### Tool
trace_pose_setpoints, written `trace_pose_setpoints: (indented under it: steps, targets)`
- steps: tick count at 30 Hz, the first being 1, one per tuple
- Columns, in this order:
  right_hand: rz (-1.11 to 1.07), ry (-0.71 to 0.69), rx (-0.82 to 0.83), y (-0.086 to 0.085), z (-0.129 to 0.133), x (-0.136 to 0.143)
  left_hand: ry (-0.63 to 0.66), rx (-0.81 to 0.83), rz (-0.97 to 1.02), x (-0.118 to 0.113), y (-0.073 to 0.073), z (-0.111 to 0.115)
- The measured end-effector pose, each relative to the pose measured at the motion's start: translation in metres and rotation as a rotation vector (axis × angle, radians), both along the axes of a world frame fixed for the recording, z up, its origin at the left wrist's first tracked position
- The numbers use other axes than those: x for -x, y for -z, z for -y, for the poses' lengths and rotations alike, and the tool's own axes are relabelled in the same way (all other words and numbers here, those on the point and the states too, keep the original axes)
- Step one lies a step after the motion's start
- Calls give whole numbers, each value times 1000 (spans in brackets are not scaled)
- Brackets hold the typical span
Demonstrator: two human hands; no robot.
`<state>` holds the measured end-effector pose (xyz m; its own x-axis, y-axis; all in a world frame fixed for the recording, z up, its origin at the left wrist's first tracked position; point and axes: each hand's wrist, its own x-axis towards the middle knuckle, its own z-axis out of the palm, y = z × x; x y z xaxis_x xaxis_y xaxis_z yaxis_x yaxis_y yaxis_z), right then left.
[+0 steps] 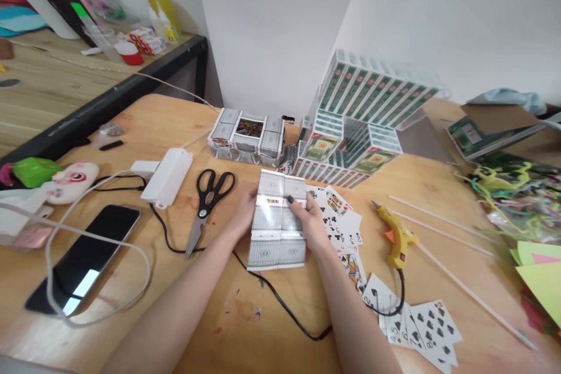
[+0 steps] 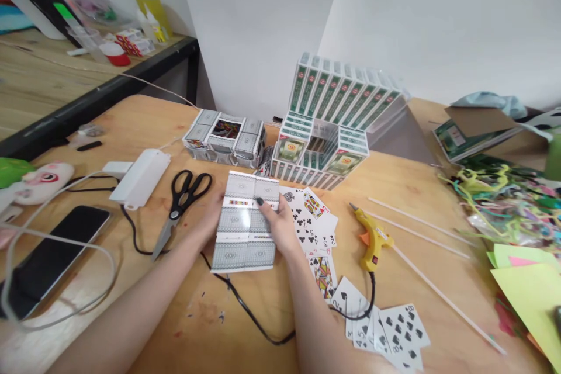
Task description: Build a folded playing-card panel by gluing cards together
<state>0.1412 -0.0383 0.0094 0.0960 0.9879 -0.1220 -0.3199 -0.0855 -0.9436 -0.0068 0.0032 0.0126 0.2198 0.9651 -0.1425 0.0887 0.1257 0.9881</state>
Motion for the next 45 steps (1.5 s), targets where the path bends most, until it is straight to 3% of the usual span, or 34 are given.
trace_pose_setpoints:
  steps: [2,5,9,12,20,25,33,37,40,43,45]
  targets:
    - [-13,75,24,4,-2,-3,-23,37,67,3,-1,-4]
    - [-15,59,36,11,-5,-5,-60,62,137,5,1,-8]
    - [8,60,-12,14,-6,-3,-125,-59,41,2,9,-6]
    - [38,84,-26,14,-7,-3,-86,-115,-6,0,14,-4]
    - [131,144,-73,18,-5,6,-156,-304,-116,-6,17,-9]
    - [168,180,-91,17,-2,10,-148,-268,-87,-7,19,-9]
    - [275,189,-52,17,-2,4,-42,-163,-37,-5,11,-3]
    - [199,162,-40,15,-5,1,-178,-269,-81,-8,13,0]
    - [47,50,13,7,-3,-3,-392,-296,-52,-5,16,-5]
    - [-71,-130,80,-1,1,-11,-635,-214,50,2,19,-15]
    - [-144,-225,136,-4,2,-16,-717,-124,156,7,20,-21]
